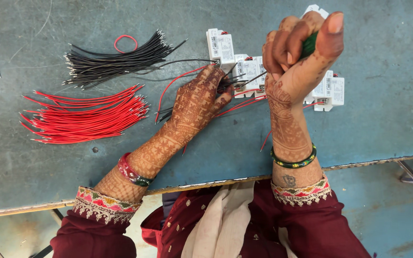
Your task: The person arranges white electrical components on a workbench, then uses a screwdriver to insert and tighten red and black wires into the terminals of each component. The person handles bundles of wires and individual components throughout the process.
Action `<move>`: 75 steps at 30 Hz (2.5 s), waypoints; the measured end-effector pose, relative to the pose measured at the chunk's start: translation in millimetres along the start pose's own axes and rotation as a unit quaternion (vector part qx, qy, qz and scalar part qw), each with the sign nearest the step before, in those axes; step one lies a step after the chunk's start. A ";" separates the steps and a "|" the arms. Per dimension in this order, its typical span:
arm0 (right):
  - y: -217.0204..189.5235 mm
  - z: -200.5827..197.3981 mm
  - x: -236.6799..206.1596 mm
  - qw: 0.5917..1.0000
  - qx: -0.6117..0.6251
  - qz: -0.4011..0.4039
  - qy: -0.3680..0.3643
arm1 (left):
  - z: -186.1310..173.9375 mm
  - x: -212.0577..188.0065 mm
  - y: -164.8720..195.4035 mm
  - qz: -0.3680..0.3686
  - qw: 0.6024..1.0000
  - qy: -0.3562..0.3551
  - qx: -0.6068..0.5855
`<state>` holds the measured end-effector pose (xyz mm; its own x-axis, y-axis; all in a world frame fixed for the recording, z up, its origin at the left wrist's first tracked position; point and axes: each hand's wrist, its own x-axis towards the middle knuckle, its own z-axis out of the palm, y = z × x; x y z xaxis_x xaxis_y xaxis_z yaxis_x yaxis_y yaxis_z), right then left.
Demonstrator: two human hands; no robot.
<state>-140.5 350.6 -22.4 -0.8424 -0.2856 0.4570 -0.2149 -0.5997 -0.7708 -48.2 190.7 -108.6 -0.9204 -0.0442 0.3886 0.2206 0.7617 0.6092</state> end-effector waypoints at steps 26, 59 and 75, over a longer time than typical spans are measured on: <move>-19.8 -12.4 8.4 0.998 0.028 0.044 -0.036 | -49.7 8.8 -12.0 0.058 0.995 0.010 0.075; -47.3 -42.3 19.4 0.998 -0.011 0.001 0.061 | 17.0 23.4 38.4 -0.014 0.995 -0.057 -0.075; -32.5 -38.3 17.2 0.999 -0.034 0.028 0.000 | 27.5 16.7 32.2 -0.007 0.997 -0.038 -0.064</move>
<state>-167.0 393.8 -6.5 -0.8542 -0.3176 0.4117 -0.1997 -0.5307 -0.8237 -65.3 232.3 -101.5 -0.9443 -0.0018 0.3290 0.2424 0.6724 0.6993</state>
